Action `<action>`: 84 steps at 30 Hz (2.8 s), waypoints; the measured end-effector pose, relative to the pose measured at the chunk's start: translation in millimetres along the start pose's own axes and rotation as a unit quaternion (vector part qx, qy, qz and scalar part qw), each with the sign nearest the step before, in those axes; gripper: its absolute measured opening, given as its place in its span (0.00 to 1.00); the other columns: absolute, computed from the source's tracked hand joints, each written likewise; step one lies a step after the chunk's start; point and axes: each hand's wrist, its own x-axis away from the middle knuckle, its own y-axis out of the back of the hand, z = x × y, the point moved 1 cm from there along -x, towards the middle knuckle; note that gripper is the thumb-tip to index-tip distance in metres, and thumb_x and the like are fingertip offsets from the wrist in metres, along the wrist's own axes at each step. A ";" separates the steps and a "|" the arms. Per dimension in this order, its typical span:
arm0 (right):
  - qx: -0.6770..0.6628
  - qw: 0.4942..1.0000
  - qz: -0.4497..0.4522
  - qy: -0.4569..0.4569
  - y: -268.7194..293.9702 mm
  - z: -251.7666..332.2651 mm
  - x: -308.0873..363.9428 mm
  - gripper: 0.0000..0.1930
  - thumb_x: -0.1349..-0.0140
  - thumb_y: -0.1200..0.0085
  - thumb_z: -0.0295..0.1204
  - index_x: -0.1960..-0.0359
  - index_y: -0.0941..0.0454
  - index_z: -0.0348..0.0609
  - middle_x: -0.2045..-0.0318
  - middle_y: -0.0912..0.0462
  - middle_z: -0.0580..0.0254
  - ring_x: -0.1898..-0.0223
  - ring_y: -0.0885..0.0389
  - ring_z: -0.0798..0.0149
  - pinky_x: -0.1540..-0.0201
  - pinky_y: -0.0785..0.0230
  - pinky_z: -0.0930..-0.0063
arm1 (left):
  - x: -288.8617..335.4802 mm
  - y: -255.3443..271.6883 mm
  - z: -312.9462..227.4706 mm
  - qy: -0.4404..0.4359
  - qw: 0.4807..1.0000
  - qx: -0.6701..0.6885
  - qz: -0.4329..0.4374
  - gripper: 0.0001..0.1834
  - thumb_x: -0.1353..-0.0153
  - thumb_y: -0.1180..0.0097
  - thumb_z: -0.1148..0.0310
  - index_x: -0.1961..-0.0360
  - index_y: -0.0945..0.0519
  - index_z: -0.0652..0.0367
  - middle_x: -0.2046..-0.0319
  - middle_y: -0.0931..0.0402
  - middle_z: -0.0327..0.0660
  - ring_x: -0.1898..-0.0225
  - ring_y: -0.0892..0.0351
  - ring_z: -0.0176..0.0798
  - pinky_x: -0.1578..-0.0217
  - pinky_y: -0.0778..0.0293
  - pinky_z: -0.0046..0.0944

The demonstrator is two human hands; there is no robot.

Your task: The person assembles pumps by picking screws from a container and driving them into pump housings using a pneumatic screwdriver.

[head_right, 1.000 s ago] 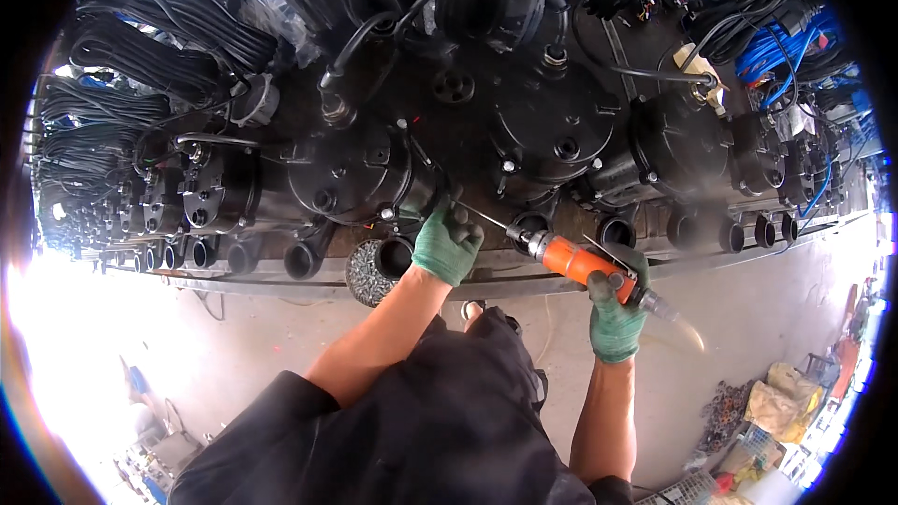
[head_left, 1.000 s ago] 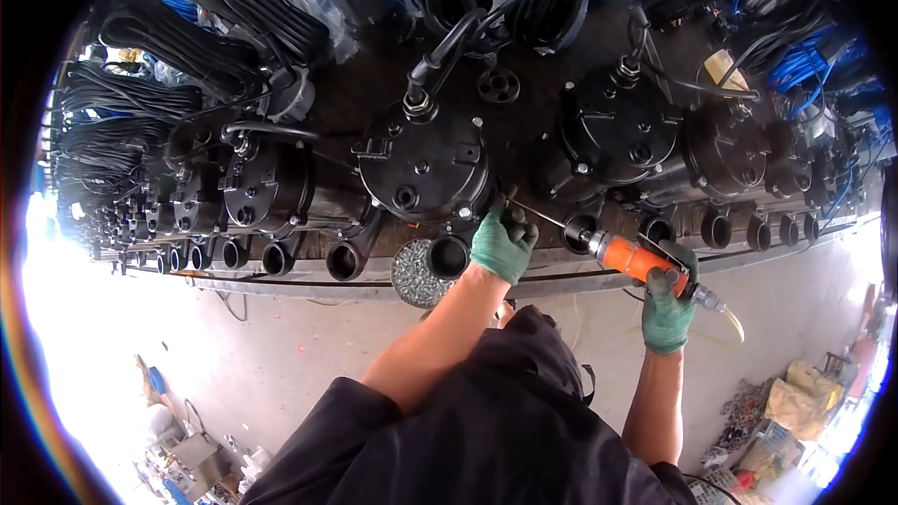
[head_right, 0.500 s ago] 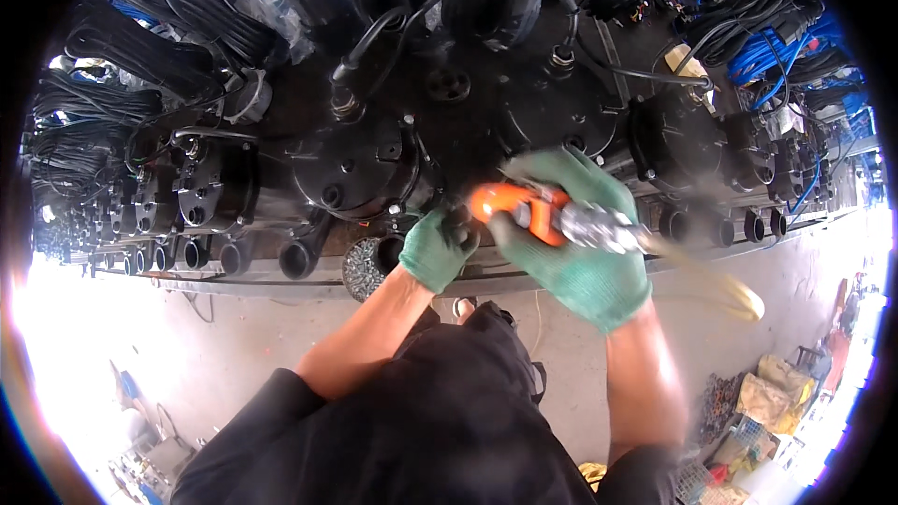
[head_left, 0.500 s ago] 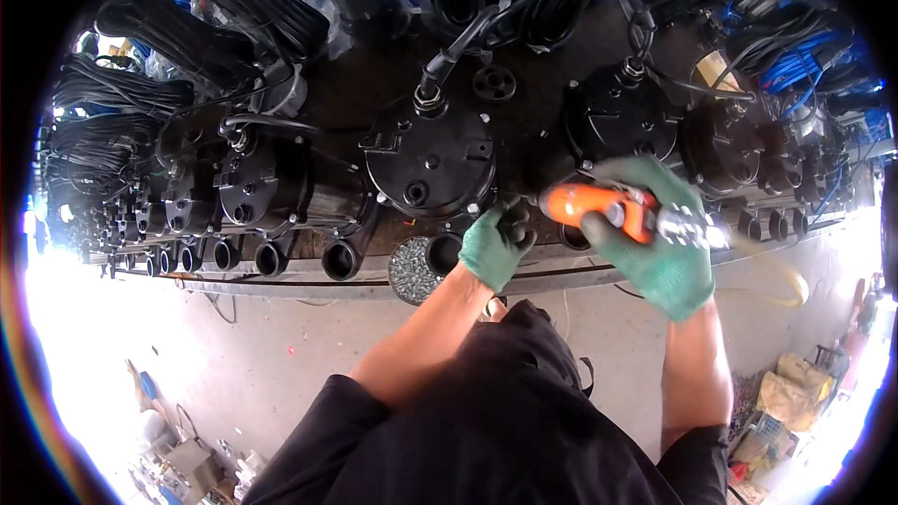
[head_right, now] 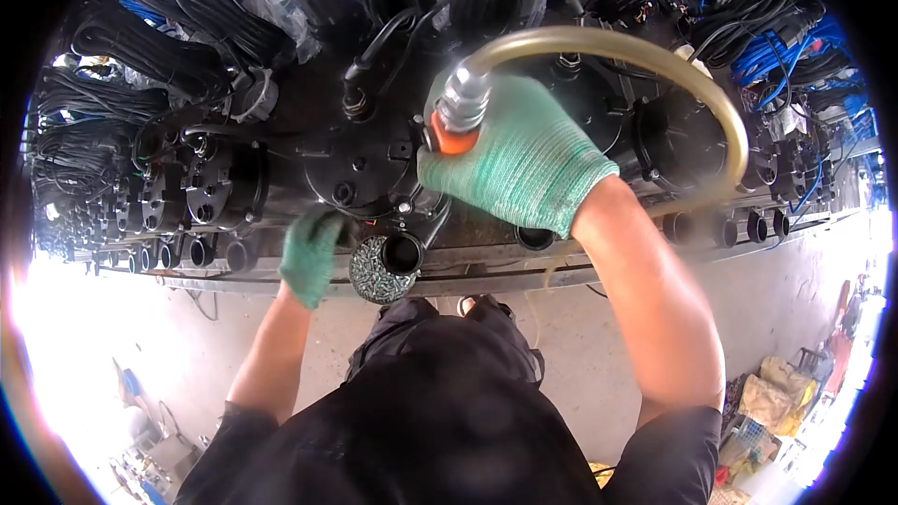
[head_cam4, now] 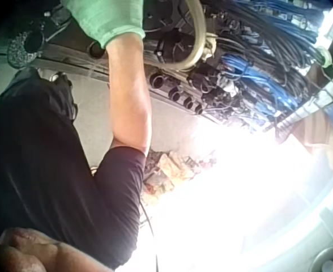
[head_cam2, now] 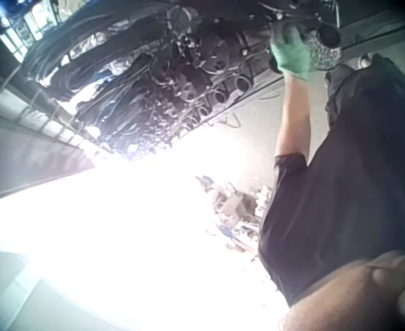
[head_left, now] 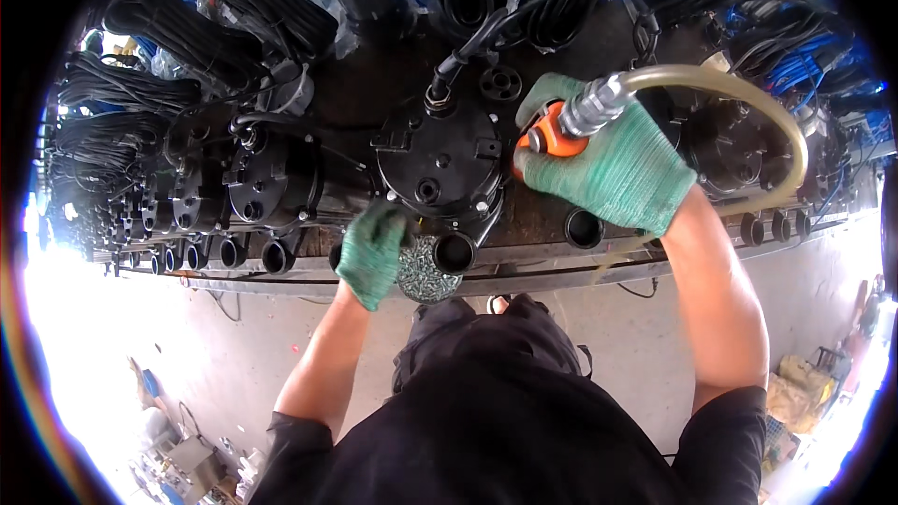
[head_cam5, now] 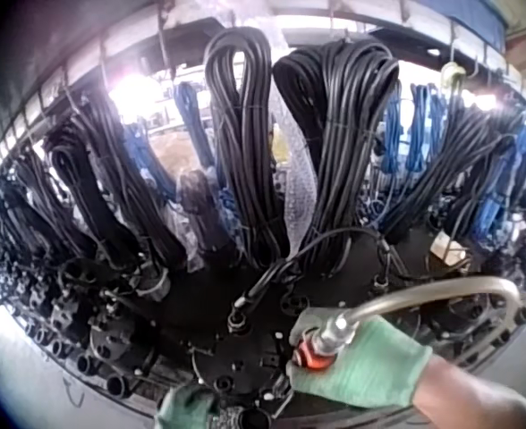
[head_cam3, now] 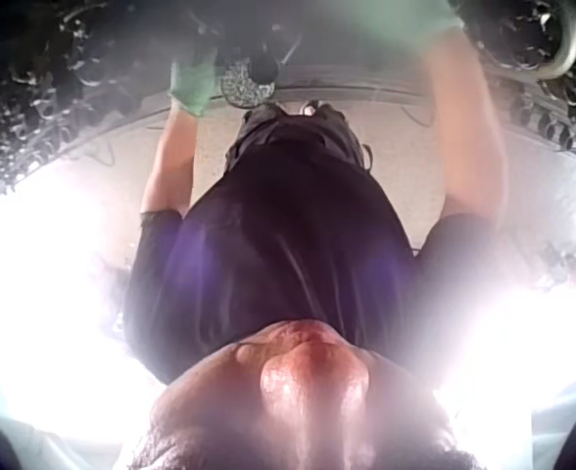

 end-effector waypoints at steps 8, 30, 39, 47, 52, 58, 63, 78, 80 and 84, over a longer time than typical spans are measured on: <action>-0.037 0.999 0.000 0.009 -14.8 -6.2 3.9 0.13 0.48 0.34 0.32 0.69 0.24 0.38 0.72 0.17 0.50 0.69 0.18 0.51 0.60 0.24 0.61 | -30.4 3.1 -81.2 -0.102 0.992 0.069 0.015 0.36 0.39 0.46 0.73 0.29 0.40 0.66 0.43 0.24 0.46 0.44 0.23 0.37 0.44 0.24 0.36; 0.000 0.999 0.049 0.015 -6.0 -6.0 -4.3 0.14 0.49 0.32 0.32 0.66 0.23 0.38 0.72 0.17 0.51 0.68 0.19 0.53 0.60 0.25 0.62 | -108.2 -26.8 -137.8 -0.080 0.924 -0.356 0.116 0.26 0.32 0.44 0.48 0.51 0.19 0.63 0.72 0.18 0.53 0.68 0.17 0.53 0.62 0.22 0.47; -0.019 0.998 0.049 0.028 -10.4 -10.6 -3.0 0.14 0.49 0.32 0.32 0.67 0.24 0.40 0.71 0.17 0.53 0.69 0.20 0.55 0.61 0.26 0.64 | -100.6 -30.7 -151.6 -0.043 0.920 -0.373 0.110 0.24 0.32 0.44 0.49 0.52 0.19 0.62 0.72 0.18 0.54 0.69 0.17 0.54 0.62 0.22 0.47; -0.033 0.998 0.039 0.025 -12.2 -7.7 0.0 0.13 0.49 0.33 0.31 0.68 0.25 0.40 0.73 0.19 0.54 0.69 0.21 0.55 0.61 0.27 0.63 | -100.2 -29.0 -146.8 -0.062 0.925 -0.358 0.110 0.23 0.31 0.44 0.50 0.51 0.19 0.61 0.73 0.18 0.51 0.70 0.18 0.51 0.63 0.22 0.46; -0.017 0.998 0.027 0.049 -6.4 -4.7 3.2 0.12 0.48 0.35 0.32 0.67 0.24 0.41 0.72 0.18 0.53 0.69 0.21 0.54 0.60 0.27 0.63 | -100.8 -29.2 -146.1 -0.064 0.927 -0.353 0.115 0.24 0.31 0.44 0.50 0.50 0.19 0.61 0.72 0.18 0.51 0.70 0.18 0.50 0.62 0.22 0.45; 0.001 0.997 0.036 0.074 -0.1 -2.7 4.5 0.19 0.49 0.30 0.31 0.55 0.18 0.41 0.63 0.14 0.59 0.61 0.16 0.65 0.54 0.21 0.71 | -97.5 -29.5 -148.7 -0.054 0.928 -0.351 0.111 0.26 0.31 0.44 0.48 0.48 0.19 0.61 0.71 0.17 0.52 0.68 0.17 0.50 0.62 0.22 0.45; -0.164 0.985 0.002 -0.050 28.5 26.8 24.7 0.16 0.49 0.34 0.27 0.56 0.16 0.42 0.66 0.15 0.62 0.66 0.17 0.68 0.60 0.21 0.73 | -94.3 -32.2 -160.9 0.002 0.921 -0.365 0.135 0.29 0.29 0.46 0.47 0.41 0.22 0.60 0.63 0.15 0.51 0.61 0.17 0.43 0.54 0.24 0.42; -0.171 0.964 -0.194 -0.064 -64.7 4.3 82.1 0.19 0.49 0.36 0.19 0.53 0.19 0.37 0.62 0.14 0.59 0.66 0.19 0.72 0.60 0.22 0.76 | -100.3 -20.5 -150.0 -0.068 0.896 -0.416 0.140 0.37 0.31 0.51 0.38 0.44 0.21 0.65 0.62 0.15 0.54 0.55 0.16 0.54 0.49 0.24 0.46; -0.180 0.962 -0.192 -0.073 -68.3 7.0 79.5 0.19 0.49 0.36 0.19 0.53 0.19 0.37 0.65 0.14 0.60 0.67 0.19 0.72 0.61 0.22 0.77 | -101.5 -20.3 -144.8 -0.078 0.901 -0.405 0.135 0.37 0.31 0.52 0.38 0.45 0.21 0.65 0.63 0.16 0.53 0.55 0.16 0.54 0.50 0.24 0.47; -0.180 0.958 -0.208 -0.085 -74.9 6.5 77.1 0.18 0.48 0.36 0.19 0.53 0.20 0.37 0.65 0.15 0.60 0.68 0.19 0.72 0.61 0.22 0.77 | -103.3 -19.3 -141.7 -0.102 0.903 -0.396 0.134 0.35 0.31 0.52 0.39 0.49 0.20 0.66 0.63 0.16 0.53 0.57 0.16 0.54 0.51 0.24 0.47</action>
